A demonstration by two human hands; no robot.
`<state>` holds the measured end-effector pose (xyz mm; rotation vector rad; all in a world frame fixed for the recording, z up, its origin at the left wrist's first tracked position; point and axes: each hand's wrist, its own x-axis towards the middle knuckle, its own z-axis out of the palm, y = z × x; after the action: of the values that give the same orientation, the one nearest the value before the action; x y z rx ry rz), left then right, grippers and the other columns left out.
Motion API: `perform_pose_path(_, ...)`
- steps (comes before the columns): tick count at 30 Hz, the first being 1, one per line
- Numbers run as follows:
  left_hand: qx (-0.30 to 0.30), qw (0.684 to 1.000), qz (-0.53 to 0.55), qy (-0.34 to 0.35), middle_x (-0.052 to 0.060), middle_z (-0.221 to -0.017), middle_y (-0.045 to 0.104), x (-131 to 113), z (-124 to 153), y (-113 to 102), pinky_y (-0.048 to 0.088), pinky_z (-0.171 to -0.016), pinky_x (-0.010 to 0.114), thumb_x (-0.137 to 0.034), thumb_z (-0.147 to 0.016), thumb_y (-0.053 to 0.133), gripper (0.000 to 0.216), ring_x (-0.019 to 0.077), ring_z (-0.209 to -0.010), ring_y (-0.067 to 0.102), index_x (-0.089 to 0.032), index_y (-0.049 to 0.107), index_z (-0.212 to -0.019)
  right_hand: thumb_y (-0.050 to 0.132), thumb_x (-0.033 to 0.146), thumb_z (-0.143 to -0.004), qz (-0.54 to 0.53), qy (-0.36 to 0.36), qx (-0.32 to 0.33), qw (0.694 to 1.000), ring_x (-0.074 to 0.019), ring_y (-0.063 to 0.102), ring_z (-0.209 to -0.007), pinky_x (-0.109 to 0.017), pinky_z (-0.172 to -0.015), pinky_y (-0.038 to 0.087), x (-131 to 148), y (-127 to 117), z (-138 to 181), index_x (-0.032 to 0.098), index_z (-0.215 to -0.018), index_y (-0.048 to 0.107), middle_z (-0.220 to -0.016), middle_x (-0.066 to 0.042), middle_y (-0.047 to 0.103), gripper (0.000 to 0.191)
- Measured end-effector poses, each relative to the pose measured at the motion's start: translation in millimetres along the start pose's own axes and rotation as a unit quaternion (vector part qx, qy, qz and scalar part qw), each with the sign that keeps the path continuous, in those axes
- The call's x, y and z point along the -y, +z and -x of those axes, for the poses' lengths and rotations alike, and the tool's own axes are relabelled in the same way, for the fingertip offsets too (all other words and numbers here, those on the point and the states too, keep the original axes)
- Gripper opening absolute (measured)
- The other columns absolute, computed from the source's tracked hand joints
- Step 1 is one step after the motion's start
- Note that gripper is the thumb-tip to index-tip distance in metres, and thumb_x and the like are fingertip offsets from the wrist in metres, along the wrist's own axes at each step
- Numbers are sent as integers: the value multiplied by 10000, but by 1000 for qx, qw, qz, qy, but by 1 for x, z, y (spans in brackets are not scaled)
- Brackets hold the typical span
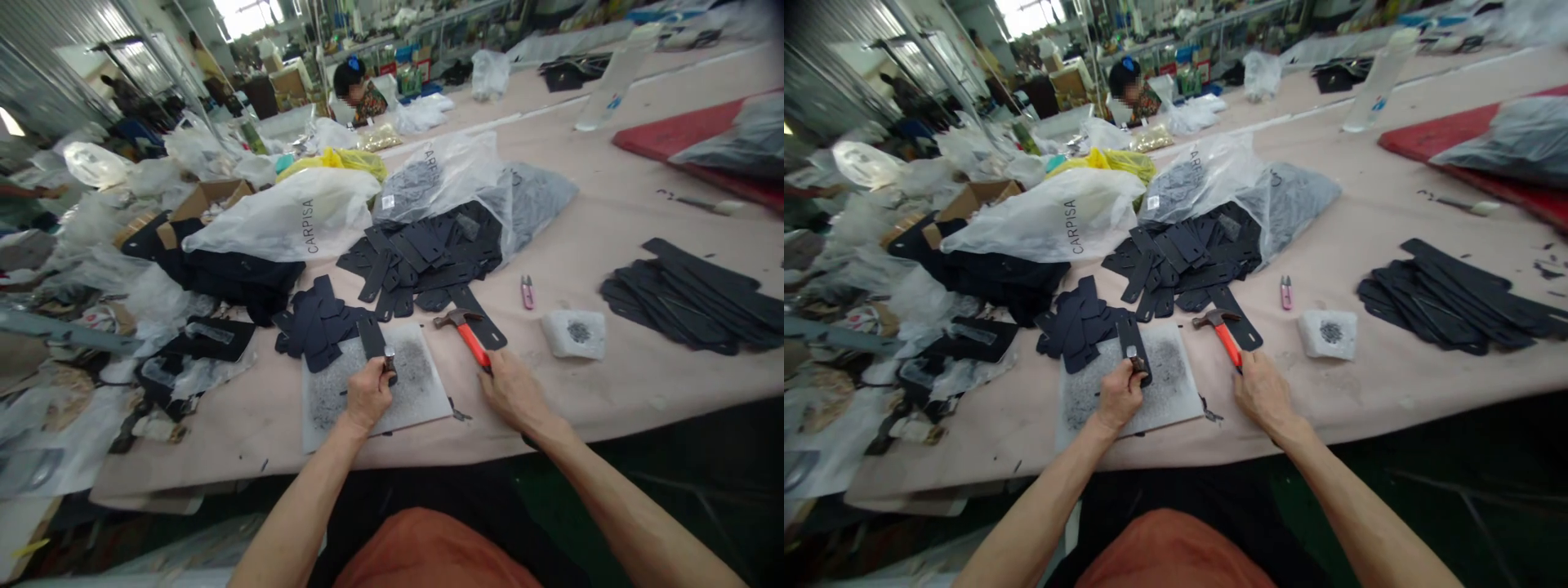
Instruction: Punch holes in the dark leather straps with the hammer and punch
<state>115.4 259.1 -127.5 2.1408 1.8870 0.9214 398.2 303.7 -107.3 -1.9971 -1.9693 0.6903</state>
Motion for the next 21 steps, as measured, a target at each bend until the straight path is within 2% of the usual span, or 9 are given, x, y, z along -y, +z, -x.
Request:
perform_pose_path(2, -4, 1000, 7, -4, 40, -802, 696, -1, 0, -1, 493, -654, 258, -139, -850, 542, 100, 187, -748, 681, -195, 595, -915, 570, 197, -765, -147, 78, 82, 983, -184, 534, -732, -294, -650, 419, 1, 0, -2, 187, -876, 515, -814, -56, 562, 125)
perform_pose_path(5, -12, 1000, 13, -10, 42, -810, 698, -2, 0, -1, 488, -656, 265, -136, -849, 543, 101, 194, -762, 682, -196, 587, -918, 559, 208, -757, -365, 161, 215, 891, -116, 480, -551, -238, -512, 401, 13, 0, 0, 203, -805, 465, -680, 12, 504, 106)
perform_pose_path(7, -14, 1000, 17, -12, 41, -812, 699, -1, 1, -2, 486, -655, 268, -133, -848, 541, 105, 196, -761, 682, -198, 585, -918, 516, 238, -798, -440, 203, 258, 836, -77, 389, -441, -203, -420, 335, 23, -4, 4, 203, -808, 450, -620, 51, 439, 75)
perform_pose_path(9, -15, 1000, 21, -15, 38, -799, 699, 0, 2, -1, 482, -647, 267, -134, -847, 541, 104, 194, -751, 682, -200, 584, -915, 471, 294, -853, -469, 234, 255, 812, -59, 293, -379, -184, -361, 247, 35, -16, 10, 209, -814, 439, -580, 81, 372, 99)
perform_pose_path(11, -15, 999, 23, -21, 37, -788, 699, 1, 3, 0, 479, -636, 265, -136, -848, 542, 102, 193, -740, 682, -202, 586, -912, 417, 394, -908, -444, 193, 207, 850, -61, 261, -354, -187, -334, 211, 49, -39, 19, 217, -818, 442, -559, 88, 352, 200)
perform_pose_path(14, -16, 999, 23, -26, 38, -792, 701, 3, 3, 1, 480, -641, 267, -142, -850, 545, 105, 196, -744, 684, -204, 593, -920, 385, 520, -935, -374, 17, 70, 925, -81, 321, -384, -204, -349, 239, 74, -87, 34, 221, -849, 481, -557, 73, 375, 326)
perform_pose_path(17, -18, 999, 21, -24, 42, -801, 702, 4, 2, 2, 484, -657, 268, -151, -855, 546, 100, 197, -756, 686, -204, 598, -922, 359, 505, -961, -251, -146, -81, 954, -110, 408, -463, -235, -430, 296, 95, -120, 49, 221, -879, 497, -585, 40, 442, 327)
perform_pose_path(19, -22, 999, 18, -22, 42, -792, 702, 3, 2, 2, 482, -653, 266, -153, -857, 545, 94, 195, -748, 686, -203, 601, -914, 350, 446, -969, -133, -218, -92, 962, -117, 410, -465, -257, -461, 278, 104, -125, 56, 218, -836, 481, -568, 30, 453, 294)
perform_pose_path(21, -26, 999, 15, -20, 38, -770, 698, 3, 2, 1, 478, -635, 263, -155, -857, 543, 94, 191, -723, 682, -204, 605, -908, 373, 380, -960, 2, -261, -22, 965, -113, 374, -434, -276, -463, 215, 110, -124, 58, 217, -778, 460, -531, 32, 444, 260)
